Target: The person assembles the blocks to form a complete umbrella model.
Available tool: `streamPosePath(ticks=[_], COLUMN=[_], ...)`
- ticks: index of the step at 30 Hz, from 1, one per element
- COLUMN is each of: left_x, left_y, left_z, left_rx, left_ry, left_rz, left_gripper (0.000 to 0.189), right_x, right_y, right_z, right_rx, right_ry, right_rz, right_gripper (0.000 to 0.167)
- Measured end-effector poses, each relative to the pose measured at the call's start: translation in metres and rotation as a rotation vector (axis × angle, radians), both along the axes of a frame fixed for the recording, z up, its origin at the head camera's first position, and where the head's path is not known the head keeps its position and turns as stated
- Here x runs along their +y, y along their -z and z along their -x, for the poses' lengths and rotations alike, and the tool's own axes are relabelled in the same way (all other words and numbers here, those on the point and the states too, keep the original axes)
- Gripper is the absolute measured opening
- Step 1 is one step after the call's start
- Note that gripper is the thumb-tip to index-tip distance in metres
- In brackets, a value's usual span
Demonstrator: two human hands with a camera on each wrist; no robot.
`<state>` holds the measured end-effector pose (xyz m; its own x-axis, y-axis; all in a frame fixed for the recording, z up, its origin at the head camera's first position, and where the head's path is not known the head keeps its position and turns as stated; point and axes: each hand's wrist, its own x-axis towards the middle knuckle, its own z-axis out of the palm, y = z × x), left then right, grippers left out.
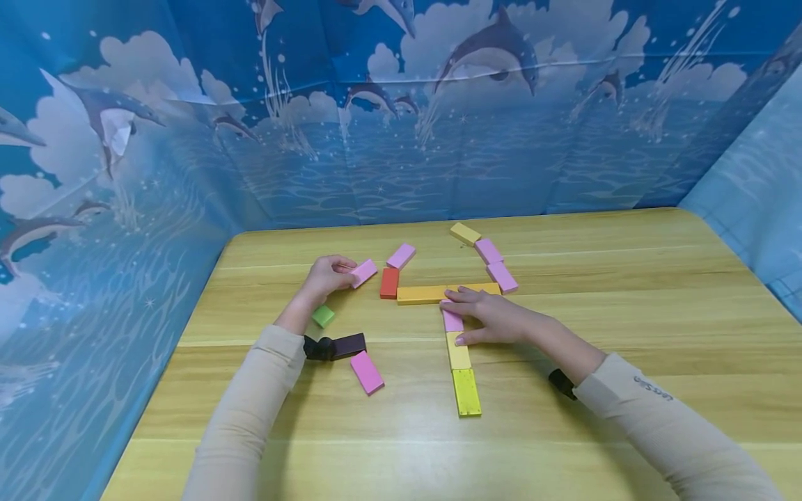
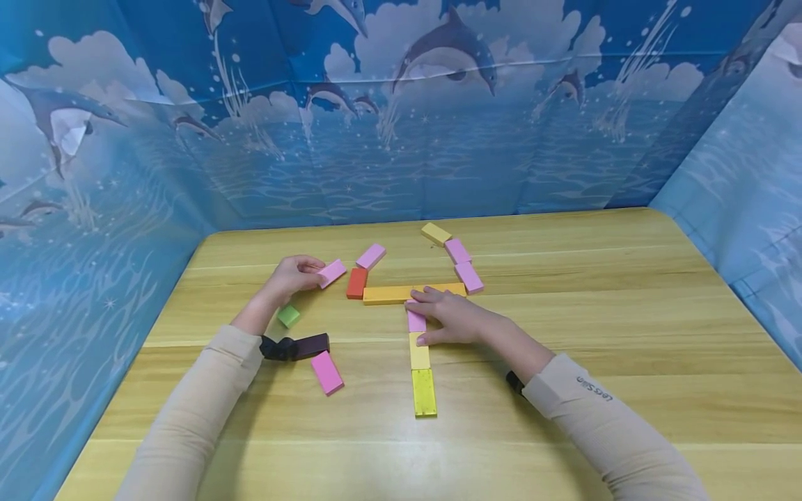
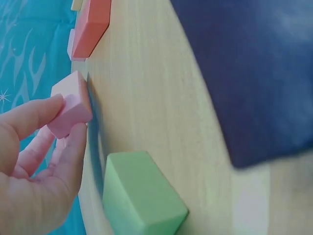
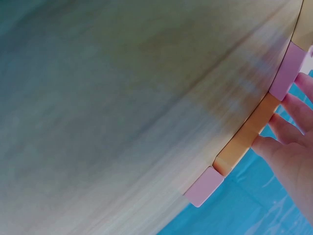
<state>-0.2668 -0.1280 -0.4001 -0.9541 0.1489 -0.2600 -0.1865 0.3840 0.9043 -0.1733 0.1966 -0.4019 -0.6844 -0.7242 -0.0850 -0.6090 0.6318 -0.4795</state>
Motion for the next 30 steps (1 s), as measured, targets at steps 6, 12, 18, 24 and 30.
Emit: streamPosePath(ticks=[6,12,18,24,30], left_x=[-0.008,-0.017,-0.024,-0.024,-0.025], left_y=[-0.010,-0.026,-0.040,-0.048,-0.060], left_z=[-0.002,-0.001,-0.001,0.000,0.001], left_rx=[-0.037,-0.043,-0.056,-0.078,-0.055], left_ry=[0.014,0.054,0.048,0.052,0.069], left_rz=[-0.068,-0.117,-0.117,-0.118,-0.066], left_gripper=[0.037,0.039,0.040,0.041,0.042], right_x=[-0.001,0.001,0.001,0.002,0.000], right_y=[0.000,0.001,0.002,0.001,0.000], right_z=[0.000,0.001,0.001,0.001,0.000], right_rx=[0.023,0.036,0.018,0.025,0.005], right_ry=[-0.010,-0.008,-0.007,-0.002,-0.002], right_rz=[-0.001,-0.003,-0.002,-0.007,0.001], right_gripper=[0.067,0.067,0.068,0.068,0.069])
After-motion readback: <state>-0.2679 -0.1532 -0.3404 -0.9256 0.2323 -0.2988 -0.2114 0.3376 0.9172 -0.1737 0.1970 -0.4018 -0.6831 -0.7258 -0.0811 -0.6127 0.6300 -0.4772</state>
